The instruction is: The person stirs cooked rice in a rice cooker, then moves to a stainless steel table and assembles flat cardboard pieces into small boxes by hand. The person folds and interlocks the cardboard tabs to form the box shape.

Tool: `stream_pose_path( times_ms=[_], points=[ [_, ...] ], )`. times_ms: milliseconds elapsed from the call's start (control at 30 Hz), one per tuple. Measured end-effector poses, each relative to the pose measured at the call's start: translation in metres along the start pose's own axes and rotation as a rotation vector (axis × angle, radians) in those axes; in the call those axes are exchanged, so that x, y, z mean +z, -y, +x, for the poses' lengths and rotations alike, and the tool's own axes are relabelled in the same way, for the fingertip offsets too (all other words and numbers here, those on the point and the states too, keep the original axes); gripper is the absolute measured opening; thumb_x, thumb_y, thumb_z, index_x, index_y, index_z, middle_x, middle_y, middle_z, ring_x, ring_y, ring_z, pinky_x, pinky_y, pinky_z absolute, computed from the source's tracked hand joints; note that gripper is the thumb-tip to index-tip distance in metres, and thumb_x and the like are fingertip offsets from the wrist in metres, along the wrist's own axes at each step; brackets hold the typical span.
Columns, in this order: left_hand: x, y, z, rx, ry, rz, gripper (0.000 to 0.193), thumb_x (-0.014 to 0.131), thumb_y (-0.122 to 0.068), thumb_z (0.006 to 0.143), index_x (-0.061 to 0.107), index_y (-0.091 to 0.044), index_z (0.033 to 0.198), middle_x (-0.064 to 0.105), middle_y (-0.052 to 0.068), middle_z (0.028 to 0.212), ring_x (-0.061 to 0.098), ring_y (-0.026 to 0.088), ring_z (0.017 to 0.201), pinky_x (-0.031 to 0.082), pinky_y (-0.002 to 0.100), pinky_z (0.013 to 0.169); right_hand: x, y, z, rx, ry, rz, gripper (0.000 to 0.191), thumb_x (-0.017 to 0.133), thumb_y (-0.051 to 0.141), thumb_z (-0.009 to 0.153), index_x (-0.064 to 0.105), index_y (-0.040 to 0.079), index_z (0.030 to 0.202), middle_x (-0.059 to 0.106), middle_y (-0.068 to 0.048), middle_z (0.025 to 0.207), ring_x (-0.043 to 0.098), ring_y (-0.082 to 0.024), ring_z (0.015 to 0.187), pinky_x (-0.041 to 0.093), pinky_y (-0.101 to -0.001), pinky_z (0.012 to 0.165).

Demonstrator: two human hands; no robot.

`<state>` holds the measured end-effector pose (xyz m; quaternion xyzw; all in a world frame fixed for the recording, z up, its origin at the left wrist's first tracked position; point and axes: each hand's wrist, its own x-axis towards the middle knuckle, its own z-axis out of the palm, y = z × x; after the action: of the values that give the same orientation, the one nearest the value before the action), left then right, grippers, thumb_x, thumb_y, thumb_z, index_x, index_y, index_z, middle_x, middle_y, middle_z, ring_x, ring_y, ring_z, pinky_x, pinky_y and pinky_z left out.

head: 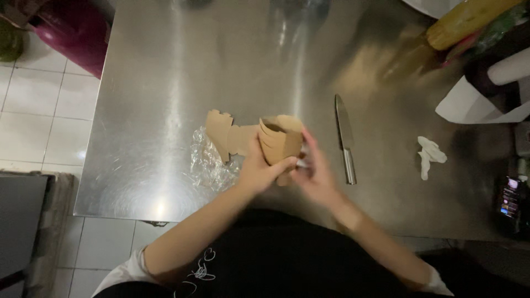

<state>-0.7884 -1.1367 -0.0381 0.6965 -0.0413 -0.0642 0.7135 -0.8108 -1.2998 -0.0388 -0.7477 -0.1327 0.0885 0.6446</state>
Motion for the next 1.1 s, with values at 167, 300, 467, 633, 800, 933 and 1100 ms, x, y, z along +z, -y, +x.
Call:
stream_pose_path(
  times_ms=[167, 300, 467, 633, 800, 933, 1100],
  points=[
    [0.010, 0.018, -0.013, -0.218, -0.094, -0.184, 0.060, 0.061, -0.032, 0.099, 0.039, 0.000, 0.145, 0.059, 0.016, 0.138, 0.058, 0.023, 0.127, 0.047, 0.036, 0.107, 0.042, -0.017, -0.002, -0.006, -0.070, -0.135, 0.096, 0.059, 0.007, 0.101, -0.013, 0.013, 0.164, 0.041, -0.023, 0.157, 0.050, -0.033, 0.140, 0.041, -0.0409, 0.114],
    [0.000, 0.033, -0.013, -0.162, -0.060, -0.230, 0.057, 0.055, -0.036, 0.107, 0.038, 0.002, 0.145, 0.055, 0.017, 0.141, 0.054, 0.022, 0.131, 0.044, 0.035, 0.112, 0.047, -0.027, 0.004, 0.014, 0.039, -0.096, 0.089, 0.058, 0.007, 0.099, -0.004, 0.006, 0.162, 0.039, -0.022, 0.155, 0.044, -0.031, 0.142, 0.037, -0.0404, 0.117],
    [-0.018, 0.043, -0.014, -0.457, 0.031, -0.357, 0.074, 0.046, -0.051, 0.100, 0.023, -0.006, 0.154, 0.046, 0.014, 0.146, 0.047, 0.024, 0.133, 0.042, 0.040, 0.110, 0.055, -0.024, 0.011, 0.273, 0.111, -0.025, 0.077, 0.057, 0.010, 0.099, 0.011, 0.006, 0.160, 0.041, -0.021, 0.153, 0.042, -0.030, 0.143, 0.037, -0.0431, 0.117],
    [-0.041, 0.049, -0.008, -0.447, 0.139, -0.092, 0.084, 0.048, -0.059, 0.098, 0.016, -0.011, 0.159, 0.024, 0.019, 0.162, 0.025, 0.033, 0.149, 0.026, 0.045, 0.119, 0.058, -0.038, 0.034, 0.726, -0.222, 0.100, 0.070, 0.056, 0.015, 0.091, 0.028, 0.014, 0.156, 0.054, -0.012, 0.142, 0.059, -0.029, 0.126, 0.051, -0.0424, 0.104],
    [-0.081, 0.050, -0.006, -0.043, 0.227, 1.084, 0.079, 0.058, -0.064, 0.091, 0.047, -0.011, 0.148, 0.022, 0.020, 0.160, 0.016, 0.039, 0.153, 0.007, 0.061, 0.122, 0.037, -0.058, 0.084, 0.453, -0.467, 0.954, 0.047, 0.054, 0.018, 0.098, 0.044, -0.001, 0.140, 0.059, -0.018, 0.129, 0.063, -0.031, 0.114, 0.055, -0.0475, 0.094],
    [-0.114, 0.055, -0.009, -0.226, 0.519, 1.305, 0.044, 0.059, -0.055, 0.092, 0.069, -0.027, 0.125, 0.019, 0.009, 0.169, 0.009, 0.034, 0.158, -0.003, 0.073, 0.117, 0.035, -0.059, 0.111, 0.477, -0.677, 0.143, 0.062, 0.062, 0.019, 0.094, 0.030, 0.014, 0.147, 0.055, -0.008, 0.135, 0.056, -0.026, 0.123, 0.049, -0.0396, 0.097],
    [-0.143, 0.065, -0.012, -0.241, 0.361, 1.176, 0.044, 0.062, -0.055, 0.089, 0.070, -0.029, 0.124, 0.034, 0.002, 0.158, 0.014, 0.035, 0.152, -0.004, 0.076, 0.113, 0.065, -0.046, 0.127, 0.004, -0.171, -0.961, 0.064, 0.074, 0.027, 0.093, 0.047, 0.011, 0.148, 0.050, -0.015, 0.146, 0.049, -0.033, 0.137, 0.044, -0.0479, 0.116]
  ],
)
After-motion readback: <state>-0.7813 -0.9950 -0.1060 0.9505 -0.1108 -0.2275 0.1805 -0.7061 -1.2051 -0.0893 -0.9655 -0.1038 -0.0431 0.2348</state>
